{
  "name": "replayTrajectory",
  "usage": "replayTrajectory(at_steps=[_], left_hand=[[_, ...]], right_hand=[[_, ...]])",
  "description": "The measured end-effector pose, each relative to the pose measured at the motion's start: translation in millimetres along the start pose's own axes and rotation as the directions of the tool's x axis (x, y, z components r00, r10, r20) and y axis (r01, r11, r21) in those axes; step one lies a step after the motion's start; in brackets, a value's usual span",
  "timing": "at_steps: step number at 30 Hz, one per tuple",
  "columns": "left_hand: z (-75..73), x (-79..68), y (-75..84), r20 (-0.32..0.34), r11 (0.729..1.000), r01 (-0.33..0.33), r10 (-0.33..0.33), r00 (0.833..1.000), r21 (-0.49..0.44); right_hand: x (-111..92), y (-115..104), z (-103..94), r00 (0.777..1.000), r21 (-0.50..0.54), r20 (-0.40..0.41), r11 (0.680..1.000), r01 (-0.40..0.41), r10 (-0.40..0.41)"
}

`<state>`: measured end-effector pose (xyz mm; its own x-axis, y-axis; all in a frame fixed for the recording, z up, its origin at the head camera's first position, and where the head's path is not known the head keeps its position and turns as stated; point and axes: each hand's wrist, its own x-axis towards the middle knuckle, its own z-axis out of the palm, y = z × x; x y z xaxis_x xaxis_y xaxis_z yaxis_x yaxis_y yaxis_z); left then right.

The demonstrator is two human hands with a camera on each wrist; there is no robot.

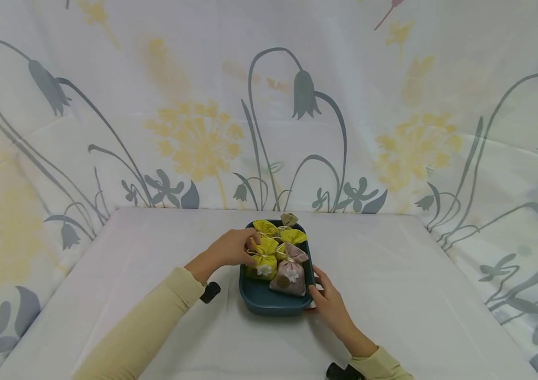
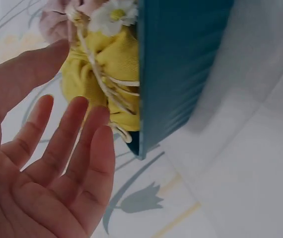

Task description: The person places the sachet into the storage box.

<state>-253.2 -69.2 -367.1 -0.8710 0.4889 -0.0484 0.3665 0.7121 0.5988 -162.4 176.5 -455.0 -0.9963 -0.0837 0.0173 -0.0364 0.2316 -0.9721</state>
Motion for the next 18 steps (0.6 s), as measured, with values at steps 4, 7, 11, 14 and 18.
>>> replayTrajectory(at_steps=[4, 7, 11, 14, 18], left_hand=[[-6.0, -14.6, 5.1, -0.075, 0.997, -0.034, 0.029, 0.997, -0.076], [-9.1, -24.5, 5.5, -0.158, 0.989, -0.076, 0.056, 0.986, -0.123], [-10.6, -36.5, -0.9, -0.290, 0.982, -0.092, 0.040, 0.956, -0.168], [-8.7, -44.1, -8.5, -0.362, 0.978, -0.058, -0.018, 0.932, -0.199], [-1.9, -51.1, -17.4, -0.399, 0.972, -0.010, -0.087, 0.913, -0.234]], right_hand=[[0, -1, 0.5, 1.000, 0.022, 0.003, 1.000, -0.014, 0.014], [1, 0, -0.5, 1.000, 0.042, 0.003, 0.999, -0.026, 0.026], [2, 0, -1.7, 0.999, 0.070, 0.009, 0.997, -0.031, 0.030], [3, 0, -1.5, 1.000, 0.077, 0.015, 0.997, -0.029, 0.028], [3, 0, -0.7, 1.000, 0.077, 0.005, 0.997, -0.026, 0.026]])
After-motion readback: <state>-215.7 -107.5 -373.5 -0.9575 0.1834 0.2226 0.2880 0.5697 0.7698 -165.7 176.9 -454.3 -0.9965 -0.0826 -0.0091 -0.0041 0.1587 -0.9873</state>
